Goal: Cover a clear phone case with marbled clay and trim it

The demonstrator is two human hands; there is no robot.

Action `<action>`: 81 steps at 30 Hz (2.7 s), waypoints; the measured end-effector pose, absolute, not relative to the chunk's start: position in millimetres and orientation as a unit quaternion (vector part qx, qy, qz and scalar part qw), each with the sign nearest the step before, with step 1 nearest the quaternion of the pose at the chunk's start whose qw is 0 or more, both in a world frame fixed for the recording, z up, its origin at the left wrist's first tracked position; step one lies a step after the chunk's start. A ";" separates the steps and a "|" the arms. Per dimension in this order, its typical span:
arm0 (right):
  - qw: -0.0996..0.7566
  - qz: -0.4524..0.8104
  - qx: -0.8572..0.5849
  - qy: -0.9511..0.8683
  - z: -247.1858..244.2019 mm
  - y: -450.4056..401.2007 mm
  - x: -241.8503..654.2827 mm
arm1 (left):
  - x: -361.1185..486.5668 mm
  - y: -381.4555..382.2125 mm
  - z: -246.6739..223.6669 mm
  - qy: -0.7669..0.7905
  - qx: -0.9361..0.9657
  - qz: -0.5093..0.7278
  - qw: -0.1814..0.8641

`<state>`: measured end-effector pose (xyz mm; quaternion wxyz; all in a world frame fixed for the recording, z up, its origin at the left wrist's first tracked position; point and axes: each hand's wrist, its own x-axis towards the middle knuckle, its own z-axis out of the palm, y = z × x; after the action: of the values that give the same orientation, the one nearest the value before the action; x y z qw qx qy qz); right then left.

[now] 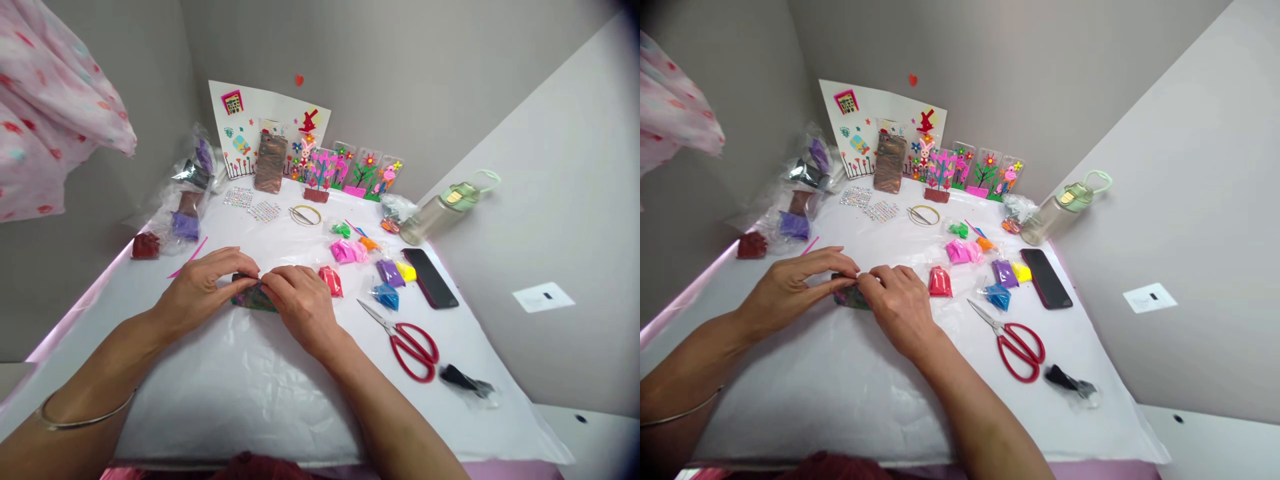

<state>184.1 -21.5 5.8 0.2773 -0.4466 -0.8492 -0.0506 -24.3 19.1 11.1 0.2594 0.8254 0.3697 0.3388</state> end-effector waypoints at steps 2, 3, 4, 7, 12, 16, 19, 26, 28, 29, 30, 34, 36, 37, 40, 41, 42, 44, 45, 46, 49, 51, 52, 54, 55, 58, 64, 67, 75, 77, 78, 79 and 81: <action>0.280 -0.044 -0.447 -0.849 5.4 -21.4 183.6 | -25.1 18.0 12.6 0.374 0.823 0.337 0.265; 0.279 -0.042 -0.448 -0.848 5.3 -21.4 183.4 | -25.9 17.8 13.5 0.377 0.820 0.336 0.270; 0.278 -0.041 -0.452 -0.847 5.2 -21.3 183.3 | -27.1 17.8 14.4 0.385 0.814 0.333 0.278; 0.280 -0.045 -0.461 -0.841 4.9 -20.9 183.2 | -32.6 20.2 16.6 0.414 0.796 0.320 0.305; 0.307 -0.047 -0.449 -0.838 5.0 -20.8 184.2 | -38.8 24.5 17.3 0.414 0.793 0.320 0.312; 0.301 -0.033 -0.459 -0.836 6.3 -21.0 184.4 | -37.8 22.8 16.5 0.392 0.799 0.340 0.305; 0.298 -0.025 -0.463 -0.834 6.9 -21.5 184.5 | -37.0 21.5 15.2 0.382 0.801 0.357 0.292; 0.303 -0.038 -0.460 -0.834 5.4 -21.4 185.4 | -36.9 24.6 11.3 0.371 0.807 0.366 0.279; 0.300 -0.040 -0.459 -0.835 5.0 -20.9 185.5 | -36.9 25.5 10.0 0.362 0.810 0.366 0.281; 0.301 -0.042 -0.457 -0.836 4.8 -20.8 185.4 | -36.8 25.7 9.5 0.358 0.811 0.365 0.285; 0.301 -0.044 -0.456 -0.837 4.6 -20.7 185.4 | -36.5 25.7 9.4 0.356 0.811 0.364 0.289; 0.306 -0.042 -0.457 -0.834 4.5 -21.3 185.0 | -35.4 24.2 10.5 0.417 0.771 0.342 0.338; 0.305 -0.036 -0.456 -0.835 4.6 -22.0 184.7 | -35.4 23.4 10.9 0.447 0.742 0.324 0.380; 0.304 -0.033 -0.455 -0.836 4.7 -22.4 184.5 | -35.6 23.1 10.9 0.452 0.731 0.319 0.399; 0.297 -0.028 -0.455 -0.839 4.8 -23.3 184.1 | -36.7 23.1 10.8 0.445 0.724 0.322 0.417; 0.296 -0.028 -0.456 -0.839 4.9 -23.3 184.0 | -37.0 23.4 10.8 0.439 0.730 0.326 0.411; 0.297 -0.027 -0.456 -0.839 4.9 -23.3 184.0 | -37.1 23.8 10.9 0.428 0.740 0.330 0.401; 0.300 -0.026 -0.454 -0.838 5.2 -22.9 184.1 | -36.8 24.7 10.6 0.396 0.768 0.339 0.371; 0.301 -0.026 -0.454 -0.838 5.5 -22.5 184.2 | -36.6 25.0 10.2 0.377 0.784 0.345 0.353; 0.301 -0.026 -0.455 -0.838 5.8 -22.2 184.4 | -36.4 25.1 9.6 0.360 0.797 0.351 0.333; 0.294 -0.017 -0.465 -0.835 6.9 -21.4 185.0 | -36.3 24.4 7.1 0.321 0.826 0.365 0.285; 0.289 -0.008 -0.473 -0.832 7.7 -21.4 185.3 | -36.4 23.7 5.6 0.309 0.833 0.371 0.270; 0.288 -0.004 -0.474 -0.832 8.0 -21.4 185.3 | -36.3 23.5 5.1 0.306 0.834 0.373 0.268; 0.288 0.000 -0.475 -0.831 8.4 -21.7 185.3 | -35.9 23.5 4.5 0.306 0.832 0.378 0.267; 0.290 -0.001 -0.475 -0.831 8.5 -21.9 185.3 | -35.5 23.7 4.3 0.308 0.830 0.381 0.267; 0.295 -0.006 -0.475 -0.829 8.5 -22.2 185.3 | -34.6 24.5 3.7 0.314 0.824 0.389 0.265; 0.293 -0.004 -0.476 -0.829 8.1 -22.4 185.5 | -33.1 25.1 2.9 0.323 0.821 0.381 0.276; 0.290 0.002 -0.480 -0.828 8.0 -22.2 185.9 | -30.8 24.9 3.3 0.319 0.822 0.370 0.294; 0.307 0.002 -0.486 -0.818 9.2 -21.4 184.8 | -17.7 15.0 7.9 0.398 0.765 0.354 0.360; 0.310 0.011 -0.481 -0.820 11.1 -21.7 185.7 | -15.0 12.3 9.5 0.430 0.733 0.344 0.398; 0.309 0.015 -0.477 -0.823 12.2 -21.8 186.8 | -14.2 11.6 10.2 0.435 0.723 0.346 0.410; 0.308 0.017 -0.474 -0.825 13.2 -21.9 188.2 | -13.9 11.4 10.9 0.437 0.715 0.352 0.417; 0.304 0.017 -0.470 -0.828 14.9 -21.9 191.3 | -14.1 11.9 12.0 0.439 0.707 0.365 0.418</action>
<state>191.3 -21.9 14.9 0.3041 -0.4701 -0.8284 0.0170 -14.1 11.9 12.0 0.4176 0.7066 0.4392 0.3654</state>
